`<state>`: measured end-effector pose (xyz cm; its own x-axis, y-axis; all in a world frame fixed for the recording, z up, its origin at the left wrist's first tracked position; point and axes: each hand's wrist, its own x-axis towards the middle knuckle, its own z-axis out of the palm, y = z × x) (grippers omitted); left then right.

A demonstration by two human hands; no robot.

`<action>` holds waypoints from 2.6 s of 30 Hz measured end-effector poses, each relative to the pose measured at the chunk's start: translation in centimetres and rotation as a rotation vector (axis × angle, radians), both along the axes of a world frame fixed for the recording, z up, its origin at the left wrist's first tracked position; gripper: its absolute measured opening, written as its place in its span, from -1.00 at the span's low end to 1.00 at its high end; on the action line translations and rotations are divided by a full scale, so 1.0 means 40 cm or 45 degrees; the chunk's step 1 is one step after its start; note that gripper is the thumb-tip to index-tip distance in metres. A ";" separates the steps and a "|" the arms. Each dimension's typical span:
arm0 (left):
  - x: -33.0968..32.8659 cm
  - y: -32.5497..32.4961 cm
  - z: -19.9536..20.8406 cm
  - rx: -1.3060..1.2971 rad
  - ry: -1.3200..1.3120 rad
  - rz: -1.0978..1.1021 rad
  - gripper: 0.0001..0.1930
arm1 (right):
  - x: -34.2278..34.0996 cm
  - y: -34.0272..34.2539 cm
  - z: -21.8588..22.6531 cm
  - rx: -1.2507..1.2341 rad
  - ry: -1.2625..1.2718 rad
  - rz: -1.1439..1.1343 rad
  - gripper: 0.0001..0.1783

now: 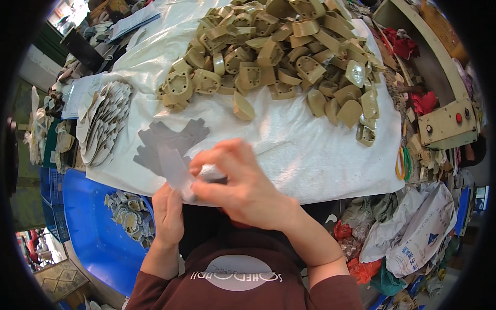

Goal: The person repeatedly picks a beige plastic housing and a gray curved rubber pad from a table, presses the pad onto the housing, and places the assembled unit into a blue bin. The process is repeated continuously throughout the clip.

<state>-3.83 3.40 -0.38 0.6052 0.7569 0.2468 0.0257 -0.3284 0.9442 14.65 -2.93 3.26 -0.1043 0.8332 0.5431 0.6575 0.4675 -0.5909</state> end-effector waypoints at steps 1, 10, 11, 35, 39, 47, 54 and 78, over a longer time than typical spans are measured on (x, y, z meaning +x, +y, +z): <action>0.007 -0.010 -0.003 -0.314 -0.027 -0.018 -0.61 | 0.007 0.001 -0.002 -0.026 -0.066 0.089 -0.71; 0.090 -0.010 -0.007 -1.227 -0.868 -0.157 -0.58 | 0.198 0.144 -0.125 -0.388 0.537 -0.505 -0.63; 0.095 -0.013 -0.006 -1.212 -0.845 -0.134 -0.56 | 0.198 0.137 -0.125 -0.388 0.479 -0.481 -0.60; 0.127 -0.020 0.024 -0.914 -0.381 0.179 -0.31 | 0.113 -0.039 -0.152 0.054 1.295 -0.589 -0.61; 0.117 -0.050 0.001 -1.198 -0.473 0.059 -0.36 | 0.083 -0.096 -0.108 0.119 1.232 -0.471 -0.59; 0.143 -0.082 -0.008 -1.283 -0.608 -0.117 -0.61 | 0.013 -0.138 -0.052 0.335 0.565 -0.263 -0.54; 0.121 -0.083 -0.009 -1.160 -0.502 -0.218 -0.72 | -0.002 -0.115 -0.077 0.321 0.460 -0.226 -0.59; 0.115 -0.108 0.039 -1.184 -0.645 -0.339 -0.59 | -0.006 -0.107 -0.096 0.449 0.350 -0.316 -0.50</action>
<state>0.76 -0.94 1.19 0.7666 0.6361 -0.0876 -0.4021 0.5820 0.7068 14.41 -7.22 -0.56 0.2599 0.5757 0.7753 0.6162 0.5193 -0.5921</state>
